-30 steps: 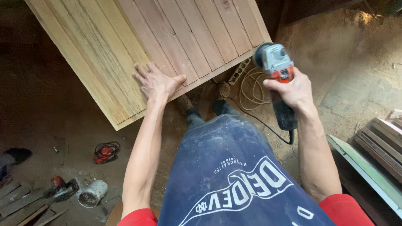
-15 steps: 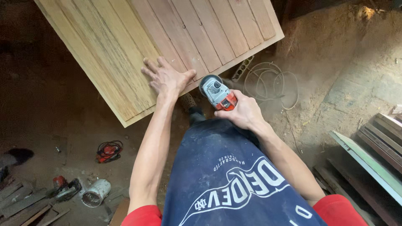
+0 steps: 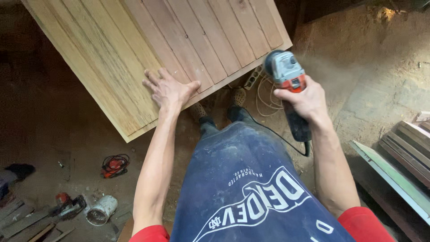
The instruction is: The person uses an angle grinder with a sanding disc to smooth the surface of a wooden board. They move the tool across the board in long strokes, occasionally pausing to reposition their hands or the board.
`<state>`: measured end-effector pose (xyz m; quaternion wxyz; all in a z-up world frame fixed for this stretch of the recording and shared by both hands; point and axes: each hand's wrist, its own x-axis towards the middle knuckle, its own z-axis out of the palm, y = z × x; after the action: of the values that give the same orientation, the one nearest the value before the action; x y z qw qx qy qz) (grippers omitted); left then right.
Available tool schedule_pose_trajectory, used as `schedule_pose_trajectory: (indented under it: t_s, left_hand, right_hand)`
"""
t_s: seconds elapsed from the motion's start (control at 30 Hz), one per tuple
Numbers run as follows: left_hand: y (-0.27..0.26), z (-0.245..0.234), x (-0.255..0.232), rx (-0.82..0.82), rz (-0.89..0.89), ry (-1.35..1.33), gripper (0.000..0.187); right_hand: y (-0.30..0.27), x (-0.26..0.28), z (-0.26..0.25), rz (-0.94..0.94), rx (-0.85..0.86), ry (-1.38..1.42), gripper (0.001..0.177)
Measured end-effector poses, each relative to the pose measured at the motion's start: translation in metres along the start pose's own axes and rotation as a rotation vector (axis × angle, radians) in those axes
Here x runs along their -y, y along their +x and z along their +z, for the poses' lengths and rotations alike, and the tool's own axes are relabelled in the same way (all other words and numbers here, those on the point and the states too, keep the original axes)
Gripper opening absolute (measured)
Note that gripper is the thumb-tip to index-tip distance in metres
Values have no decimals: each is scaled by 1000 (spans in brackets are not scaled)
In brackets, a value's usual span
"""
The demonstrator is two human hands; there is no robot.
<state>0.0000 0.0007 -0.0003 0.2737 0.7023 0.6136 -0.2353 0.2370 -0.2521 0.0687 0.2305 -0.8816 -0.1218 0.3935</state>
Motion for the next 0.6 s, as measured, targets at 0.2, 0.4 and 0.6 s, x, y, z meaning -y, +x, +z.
schedule_pose_trajectory:
  t_s: [0.2, 0.4, 0.6]
  left_hand:
    - [0, 2, 0, -14, 18, 54, 125]
    - [-4, -4, -4, -3, -9, 9, 127]
    - [-4, -2, 2, -6, 18, -11, 123]
  right_hand:
    - [17, -10, -21, 6, -56, 5, 58]
    - [6, -20, 9, -26, 10, -53, 71]
    - [-29, -4, 75, -125, 127, -132, 88]
